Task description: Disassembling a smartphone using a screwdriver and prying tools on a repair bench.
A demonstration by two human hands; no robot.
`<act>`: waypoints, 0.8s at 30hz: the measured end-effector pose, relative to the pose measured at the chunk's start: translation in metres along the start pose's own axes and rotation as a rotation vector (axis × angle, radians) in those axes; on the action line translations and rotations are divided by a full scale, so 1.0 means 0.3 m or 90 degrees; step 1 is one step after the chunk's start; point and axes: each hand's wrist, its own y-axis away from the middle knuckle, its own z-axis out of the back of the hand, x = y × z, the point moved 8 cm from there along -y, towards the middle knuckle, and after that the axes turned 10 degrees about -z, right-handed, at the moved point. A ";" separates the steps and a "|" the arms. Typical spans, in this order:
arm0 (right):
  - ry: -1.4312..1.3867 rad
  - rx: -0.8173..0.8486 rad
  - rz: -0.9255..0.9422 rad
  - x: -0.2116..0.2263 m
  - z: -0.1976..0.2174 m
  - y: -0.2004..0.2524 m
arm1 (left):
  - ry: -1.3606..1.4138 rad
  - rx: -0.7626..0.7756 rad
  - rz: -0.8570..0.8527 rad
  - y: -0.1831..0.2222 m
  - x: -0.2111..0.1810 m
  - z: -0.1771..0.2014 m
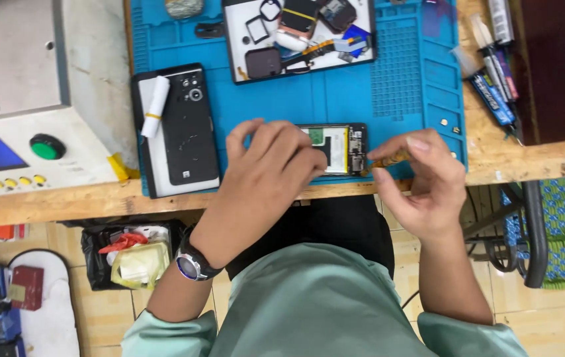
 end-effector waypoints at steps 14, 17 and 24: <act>-0.001 -0.004 0.010 -0.019 0.009 0.009 | -0.021 0.112 -0.154 -0.073 -0.085 -0.129; 0.024 0.003 0.033 0.004 0.007 -0.001 | -0.078 0.129 -0.165 -0.080 -0.097 -0.138; 0.075 -0.008 0.035 0.031 0.012 -0.002 | -0.213 0.099 -0.157 -0.066 -0.127 -0.123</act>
